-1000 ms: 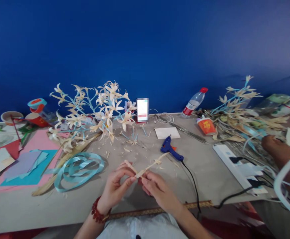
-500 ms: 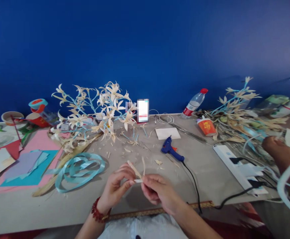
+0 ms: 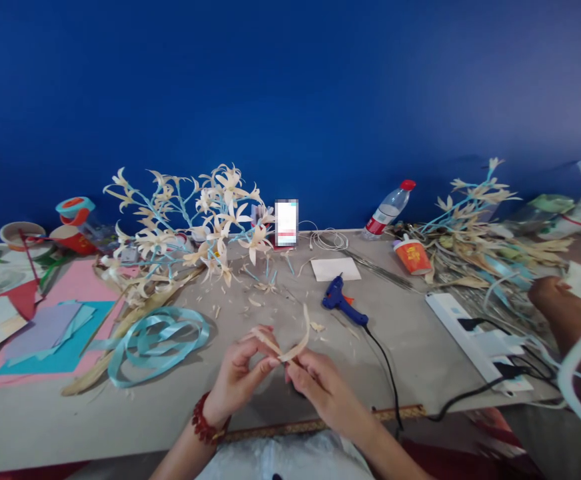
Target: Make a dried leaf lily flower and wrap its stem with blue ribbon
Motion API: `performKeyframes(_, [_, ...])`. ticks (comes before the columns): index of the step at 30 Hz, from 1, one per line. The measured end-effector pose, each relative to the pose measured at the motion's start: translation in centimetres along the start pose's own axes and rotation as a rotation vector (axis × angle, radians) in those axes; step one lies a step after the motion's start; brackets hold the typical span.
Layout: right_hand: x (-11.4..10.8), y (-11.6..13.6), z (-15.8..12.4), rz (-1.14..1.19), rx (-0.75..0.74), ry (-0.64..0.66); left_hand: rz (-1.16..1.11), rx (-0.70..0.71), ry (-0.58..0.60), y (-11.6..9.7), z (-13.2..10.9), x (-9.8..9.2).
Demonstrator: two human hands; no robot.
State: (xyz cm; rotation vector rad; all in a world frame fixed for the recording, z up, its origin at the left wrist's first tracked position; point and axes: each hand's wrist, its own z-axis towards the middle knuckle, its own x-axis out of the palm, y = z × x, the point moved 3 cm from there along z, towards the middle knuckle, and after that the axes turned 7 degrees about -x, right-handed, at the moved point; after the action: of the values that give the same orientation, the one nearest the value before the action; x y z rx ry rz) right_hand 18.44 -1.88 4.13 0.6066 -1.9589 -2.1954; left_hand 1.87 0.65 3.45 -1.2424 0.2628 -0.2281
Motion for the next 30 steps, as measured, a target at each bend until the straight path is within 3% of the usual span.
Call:
performKeyframes(2, [0.3, 0.3, 0.2, -0.154, -0.02, 0.016, 0.055, 0.026, 0.004, -0.6, 0.1, 0.1])
performKeyframes(4, [0.5, 0.3, 0.4, -0.153, -0.007, 0.007, 0.064, 0.054, 0.009, -1.0, 0.2, 0.1])
performKeyframes(10, [1.5, -0.7, 0.5, 0.605, 0.268, 0.113, -0.066, 0.023, 0.039, -0.5, -0.3, 0.2])
performKeyframes(13, [0.8, -0.6, 0.5, 0.756, 0.328, 0.084, -0.123, -0.036, 0.018, 0.2, -0.4, 0.1])
performKeyframes(18, [-0.5, 0.3, 0.7, 0.439, 0.139, 0.013, -0.06, -0.055, -0.014, -0.1, -0.5, -0.1])
performKeyframes(25, [0.5, 0.6, 0.5, -0.035, -0.023, 0.005, 0.145, 0.022, -0.032, -1.5, -0.2, 0.1])
performKeyframes(27, [0.7, 0.4, 0.5, -0.013, -0.008, -0.002, 0.157, 0.069, -0.022, -1.7, -0.3, 0.2])
performKeyframes(30, [1.3, -0.2, 0.4, 0.332, 0.142, 0.071, 0.151, 0.116, -0.018, -1.9, -0.5, 0.3])
